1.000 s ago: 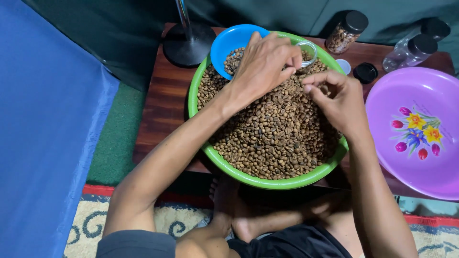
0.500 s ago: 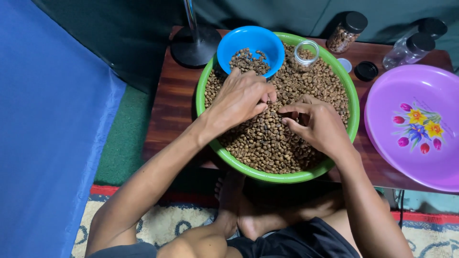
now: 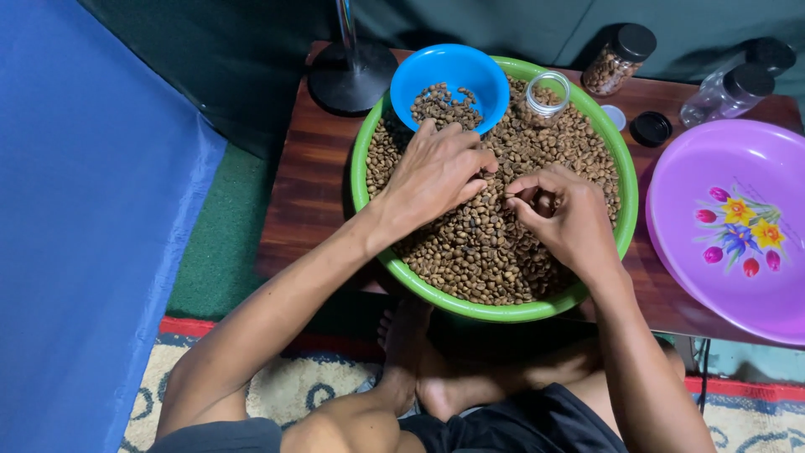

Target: Manually sorting coffee beans by hand from a large green basin into smaller containers.

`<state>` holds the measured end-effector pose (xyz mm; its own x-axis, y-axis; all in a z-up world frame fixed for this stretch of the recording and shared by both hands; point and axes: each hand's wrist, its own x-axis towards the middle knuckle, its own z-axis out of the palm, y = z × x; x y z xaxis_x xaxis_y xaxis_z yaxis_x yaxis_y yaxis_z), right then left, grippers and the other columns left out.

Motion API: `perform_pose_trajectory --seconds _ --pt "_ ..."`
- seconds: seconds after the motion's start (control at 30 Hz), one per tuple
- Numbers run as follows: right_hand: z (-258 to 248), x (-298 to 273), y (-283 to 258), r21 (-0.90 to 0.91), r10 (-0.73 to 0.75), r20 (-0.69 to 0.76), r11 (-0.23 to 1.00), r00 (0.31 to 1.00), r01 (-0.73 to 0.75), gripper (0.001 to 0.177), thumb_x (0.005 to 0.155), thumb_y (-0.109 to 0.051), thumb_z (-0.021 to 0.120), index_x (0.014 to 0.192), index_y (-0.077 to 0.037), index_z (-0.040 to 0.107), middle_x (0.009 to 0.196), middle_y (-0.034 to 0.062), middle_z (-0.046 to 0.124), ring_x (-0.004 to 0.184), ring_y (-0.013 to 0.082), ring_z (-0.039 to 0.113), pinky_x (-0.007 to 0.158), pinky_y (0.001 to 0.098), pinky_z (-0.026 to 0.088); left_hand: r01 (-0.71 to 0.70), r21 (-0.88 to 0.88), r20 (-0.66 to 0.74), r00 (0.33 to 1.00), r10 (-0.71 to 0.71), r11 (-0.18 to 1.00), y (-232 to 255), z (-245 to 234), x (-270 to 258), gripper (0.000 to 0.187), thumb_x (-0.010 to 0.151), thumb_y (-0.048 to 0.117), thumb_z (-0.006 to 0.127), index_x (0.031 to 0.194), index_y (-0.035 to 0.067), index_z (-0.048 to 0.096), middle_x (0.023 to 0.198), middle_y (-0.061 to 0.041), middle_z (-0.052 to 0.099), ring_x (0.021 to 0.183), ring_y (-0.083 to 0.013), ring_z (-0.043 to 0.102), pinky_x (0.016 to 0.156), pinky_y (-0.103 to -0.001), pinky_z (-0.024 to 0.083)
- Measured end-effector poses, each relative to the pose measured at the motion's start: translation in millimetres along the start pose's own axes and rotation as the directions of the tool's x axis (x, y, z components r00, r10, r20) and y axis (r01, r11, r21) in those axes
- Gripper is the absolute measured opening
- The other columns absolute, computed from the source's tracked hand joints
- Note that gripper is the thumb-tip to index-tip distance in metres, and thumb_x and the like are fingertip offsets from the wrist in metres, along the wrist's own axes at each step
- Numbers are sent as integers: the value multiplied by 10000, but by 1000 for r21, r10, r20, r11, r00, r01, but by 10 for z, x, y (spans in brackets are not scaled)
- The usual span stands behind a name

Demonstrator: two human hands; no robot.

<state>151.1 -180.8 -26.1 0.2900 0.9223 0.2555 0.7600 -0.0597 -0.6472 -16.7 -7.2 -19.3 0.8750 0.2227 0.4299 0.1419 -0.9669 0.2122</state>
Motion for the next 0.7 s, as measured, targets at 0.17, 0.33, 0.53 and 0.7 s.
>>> perform_pose_trajectory --seconds 0.17,0.33,0.53,0.7 --pt "11 -12 163 92 11 -112 996 994 -1 190 875 -126 825 1061 -112 789 873 92 695 743 208 619 568 321 484 -77 44 -36 996 78 996 -58 150 55 113 853 269 767 921 225 689 867 7 600 867 -241 570 730 -419 370" --pt "-40 -21 215 154 31 -180 988 983 -3 184 902 -124 843 1081 -127 804 893 68 711 797 171 599 636 300 495 -92 13 -51 994 93 996 -55 199 79 104 878 283 744 930 234 669 877 1 597 874 -244 571 739 -422 386" --pt "-53 33 291 299 85 -189 954 978 -25 139 938 -69 817 1074 -57 793 869 94 700 765 131 584 667 294 510 35 -168 -36 998 -42 985 -17 218 264 75 867 189 768 878 219 701 818 8 688 861 -242 630 712 -406 402" --pt "-147 324 269 356 140 -237 933 961 -48 77 975 7 724 1051 3 736 897 20 677 730 69 537 720 190 469 35 -96 -187 981 -52 995 -29 235 718 123 752 164 859 850 201 794 760 89 753 745 -128 558 770 -382 407"
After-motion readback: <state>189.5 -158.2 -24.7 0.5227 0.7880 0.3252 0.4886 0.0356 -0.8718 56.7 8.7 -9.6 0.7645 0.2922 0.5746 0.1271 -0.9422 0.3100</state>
